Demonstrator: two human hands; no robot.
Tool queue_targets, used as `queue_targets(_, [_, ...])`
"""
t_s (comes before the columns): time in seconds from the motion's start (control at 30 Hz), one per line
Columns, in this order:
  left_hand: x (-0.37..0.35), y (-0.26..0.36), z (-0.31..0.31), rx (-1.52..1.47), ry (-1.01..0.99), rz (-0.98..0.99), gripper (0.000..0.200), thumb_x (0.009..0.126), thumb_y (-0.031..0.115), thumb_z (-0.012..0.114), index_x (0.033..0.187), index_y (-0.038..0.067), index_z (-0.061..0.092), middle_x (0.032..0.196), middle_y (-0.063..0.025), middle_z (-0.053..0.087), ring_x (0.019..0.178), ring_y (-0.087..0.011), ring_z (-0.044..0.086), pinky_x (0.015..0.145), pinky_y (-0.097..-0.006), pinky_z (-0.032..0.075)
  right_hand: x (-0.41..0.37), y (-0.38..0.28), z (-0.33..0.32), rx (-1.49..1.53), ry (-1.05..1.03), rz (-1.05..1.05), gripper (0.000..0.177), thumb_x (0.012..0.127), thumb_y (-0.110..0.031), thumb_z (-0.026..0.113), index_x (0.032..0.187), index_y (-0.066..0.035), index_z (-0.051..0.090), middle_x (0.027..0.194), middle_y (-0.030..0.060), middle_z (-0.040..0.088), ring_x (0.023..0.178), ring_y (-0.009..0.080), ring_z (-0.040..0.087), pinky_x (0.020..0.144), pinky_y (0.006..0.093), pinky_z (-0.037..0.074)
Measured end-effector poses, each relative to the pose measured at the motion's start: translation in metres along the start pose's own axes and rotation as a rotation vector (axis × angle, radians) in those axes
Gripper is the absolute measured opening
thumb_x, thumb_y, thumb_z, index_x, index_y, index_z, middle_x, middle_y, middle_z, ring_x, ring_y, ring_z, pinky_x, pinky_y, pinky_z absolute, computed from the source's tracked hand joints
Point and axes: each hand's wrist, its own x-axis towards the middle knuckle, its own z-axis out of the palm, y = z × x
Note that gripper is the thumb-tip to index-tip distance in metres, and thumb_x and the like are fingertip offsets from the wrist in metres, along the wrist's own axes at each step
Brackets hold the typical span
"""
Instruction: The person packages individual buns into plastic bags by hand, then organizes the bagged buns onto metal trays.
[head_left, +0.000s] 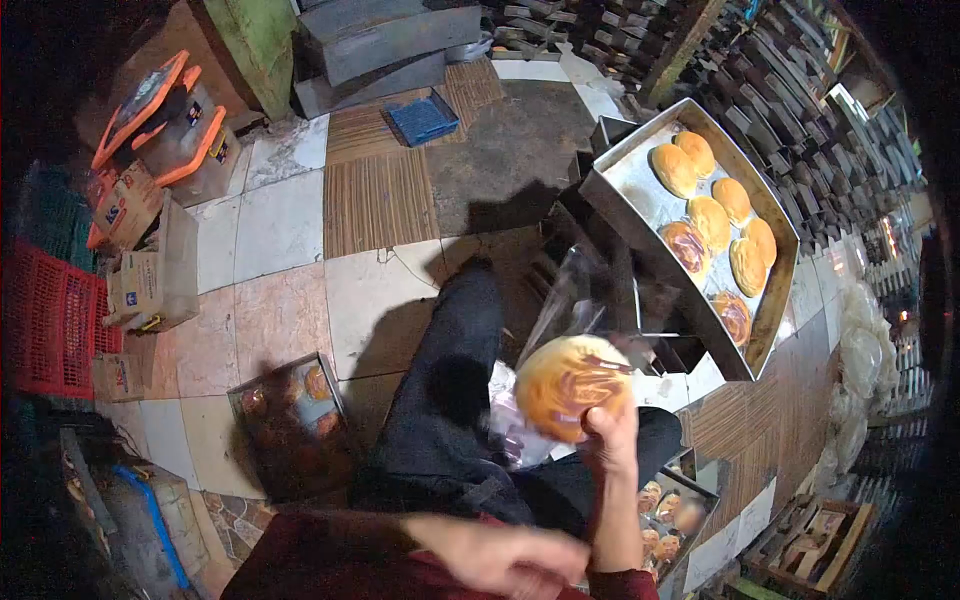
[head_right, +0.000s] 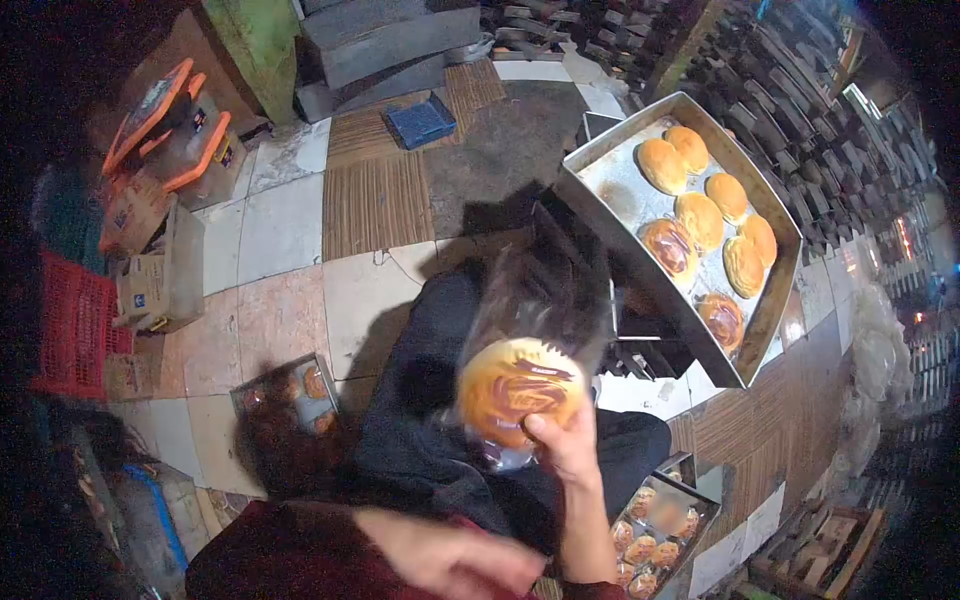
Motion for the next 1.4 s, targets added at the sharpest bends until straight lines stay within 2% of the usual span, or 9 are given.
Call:
queue_targets(0.13, [-0.050, 0.040, -0.051, -0.078, -0.181, -0.073, 0.035, 0.091, 0.028, 0.049, 0.112, 0.000, 0.052, 0.119, -0.0196, 0.050, 0.115, -0.0285, 0.047, 0.095, -0.0368, 0.037, -0.009, 0.094, 0.005, -0.199, -0.028, 0.071, 0.062, 0.074, -0.012, 0.071, 0.125, -0.005, 0.037, 0.113, 0.0084, 0.051, 0.103, 0.0182, 0.052, 0.089, 0.0325, 0.044])
queue_targets(0.23, [-0.115, -0.007, -0.069, -0.270, 1.123, 0.222, 0.028, 0.087, 0.019, 0.057, 0.104, -0.001, 0.048, 0.085, -0.0068, 0.056, 0.078, -0.0136, 0.055, 0.071, -0.0237, 0.044, -0.031, 0.141, -0.002, -0.539, -0.008, 0.194, 0.048, 0.079, -0.015, 0.066, 0.120, -0.002, 0.045, 0.107, 0.0058, 0.053, 0.102, 0.0145, 0.050, 0.088, 0.0281, 0.041])
queue_targets(0.3, [-0.108, -0.014, -0.081, 0.319, 1.717, -0.174, 0.028, 0.085, 0.022, 0.059, 0.099, 0.000, 0.050, 0.079, -0.0063, 0.055, 0.069, -0.0134, 0.052, 0.065, -0.0247, 0.044, -0.029, 0.149, -0.004, -0.467, 0.169, 0.076, 0.027, 0.089, -0.018, 0.054, 0.109, -0.001, 0.054, 0.095, 0.0027, 0.056, 0.086, 0.0097, 0.051, 0.074, 0.0239, 0.042])
queue_targets(0.43, [-0.098, -0.050, -0.094, 0.520, 1.429, -0.674, 0.022, 0.084, 0.020, 0.060, 0.079, 0.000, 0.056, 0.069, -0.0064, 0.056, 0.063, -0.0123, 0.052, 0.058, -0.0287, 0.043, -0.002, 0.125, 0.007, -0.553, 0.233, 0.089, 0.021, 0.092, -0.017, 0.048, 0.083, 0.000, 0.058, 0.070, -0.0022, 0.052, 0.064, 0.0062, 0.045, 0.059, 0.0216, 0.037])
queue_targets(0.63, [-0.071, 0.015, -0.059, 0.910, 1.219, 0.129, 0.007, 0.076, 0.003, 0.064, 0.076, -0.002, 0.059, 0.075, -0.0100, 0.058, 0.068, -0.0209, 0.058, 0.063, -0.0295, 0.045, -0.032, 0.062, 0.034, -0.936, 0.048, -0.606, 0.003, 0.083, 0.001, 0.053, 0.084, 0.003, 0.054, 0.076, 0.0149, 0.054, 0.065, 0.0265, 0.052, 0.061, 0.0302, 0.043])
queue_targets(0.7, [-0.074, 0.008, -0.064, 0.830, 1.316, -0.238, 0.006, 0.072, 0.001, 0.066, 0.072, -0.001, 0.060, 0.072, -0.0099, 0.058, 0.069, -0.0209, 0.059, 0.064, -0.0290, 0.046, -0.035, 0.076, 0.032, -0.928, 0.105, -0.475, 0.005, 0.079, 0.004, 0.056, 0.084, 0.004, 0.055, 0.077, 0.0149, 0.055, 0.068, 0.0264, 0.053, 0.063, 0.0334, 0.044])
queue_targets(0.83, [-0.079, 0.017, -0.051, 0.796, 1.001, 0.044, 0.009, 0.069, 0.000, 0.069, 0.073, 0.000, 0.061, 0.071, -0.0092, 0.061, 0.065, -0.0184, 0.060, 0.059, -0.0275, 0.047, -0.057, 0.052, 0.039, -0.787, 0.041, -0.598, 0.004, 0.076, 0.003, 0.061, 0.075, 0.003, 0.057, 0.068, 0.0128, 0.055, 0.061, 0.0239, 0.055, 0.057, 0.0298, 0.044])
queue_targets(1.23, [-0.107, -0.083, -0.067, 0.177, 1.824, -0.316, 0.012, 0.080, 0.011, 0.061, 0.077, 0.000, 0.058, 0.076, -0.0028, 0.053, 0.072, -0.0123, 0.051, 0.068, -0.0254, 0.041, -0.029, 0.141, -0.012, -0.889, 0.374, 0.037, 0.030, 0.089, -0.024, 0.052, 0.074, 0.002, 0.052, 0.069, 0.0150, 0.055, 0.066, 0.0247, 0.053, 0.060, 0.0350, 0.041])
queue_targets(1.4, [-0.067, -0.039, -0.030, 0.148, 1.765, -0.345, 0.018, 0.082, 0.014, 0.057, 0.078, -0.003, 0.061, 0.085, -0.0062, 0.055, 0.082, -0.0142, 0.052, 0.073, -0.0254, 0.040, -0.045, 0.072, 0.053, -1.358, 0.125, -0.683, 0.045, 0.070, -0.015, 0.069, 0.109, -0.005, 0.049, 0.097, 0.0164, 0.053, 0.090, 0.0310, 0.051, 0.077, 0.0379, 0.040])
